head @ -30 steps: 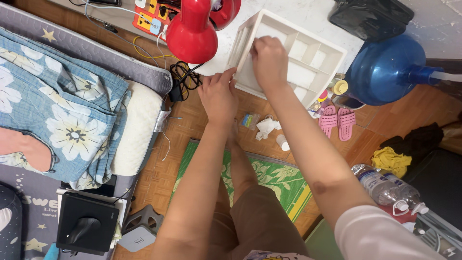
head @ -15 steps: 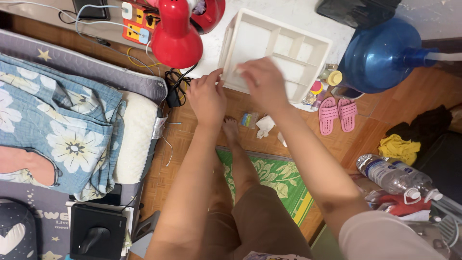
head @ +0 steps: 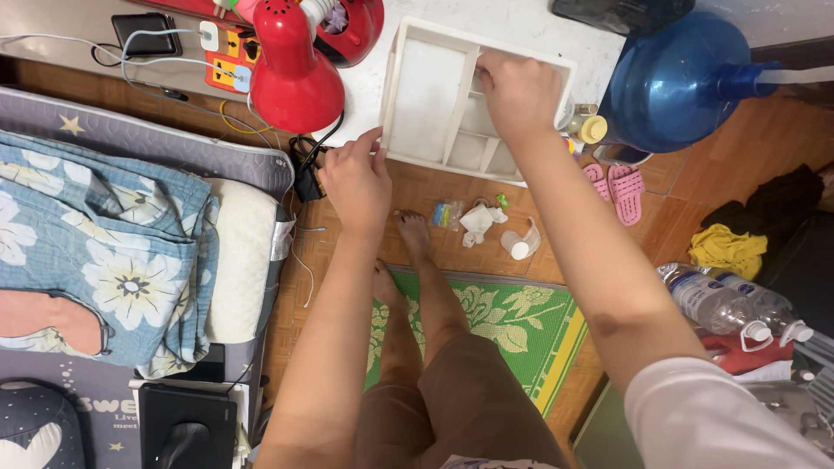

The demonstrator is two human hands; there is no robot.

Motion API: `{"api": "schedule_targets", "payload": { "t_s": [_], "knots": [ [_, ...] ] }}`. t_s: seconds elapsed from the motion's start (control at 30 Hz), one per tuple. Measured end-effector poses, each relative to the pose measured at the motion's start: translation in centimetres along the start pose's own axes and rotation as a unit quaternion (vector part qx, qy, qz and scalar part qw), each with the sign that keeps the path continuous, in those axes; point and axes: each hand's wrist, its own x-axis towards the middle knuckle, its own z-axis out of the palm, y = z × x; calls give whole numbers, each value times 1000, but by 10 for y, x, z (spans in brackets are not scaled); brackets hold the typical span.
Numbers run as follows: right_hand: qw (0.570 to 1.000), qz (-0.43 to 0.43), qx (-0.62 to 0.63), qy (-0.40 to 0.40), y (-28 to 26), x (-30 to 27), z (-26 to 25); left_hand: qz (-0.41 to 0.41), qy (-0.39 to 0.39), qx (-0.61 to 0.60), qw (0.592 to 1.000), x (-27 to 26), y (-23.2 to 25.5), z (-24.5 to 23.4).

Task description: The person cleans a white plastic drawer organizer using a tissue. They wipe the inside compartments and edges of the organizer, then tear off used tissue pieces and continue wiping until the surface is clean.

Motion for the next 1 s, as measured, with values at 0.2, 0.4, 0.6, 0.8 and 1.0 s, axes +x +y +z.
{"api": "schedule_targets", "payload": {
  "t_s": [0.2, 0.4, 0.6, 0.8, 1.0],
  "knots": [
    [987, 132, -8, -94, -3, 7, 11, 1, 1, -3, 1000, 0, -2, 1],
    [983, 110, 19, -147, 3, 15, 10, -4, -1, -3, 1000, 0, -1, 1],
    [972, -26, -6, -235, 19, 22, -6, -11, -7, 1, 1000, 0, 1, -1],
    [945, -158, -84, -274, 34, 23, -20, -10, -8, 12, 1000, 1, 2, 0],
    [973, -146, -72, -165, 44, 3, -19, -21, -9, 12, 1000, -1, 3, 0]
  ]
}}
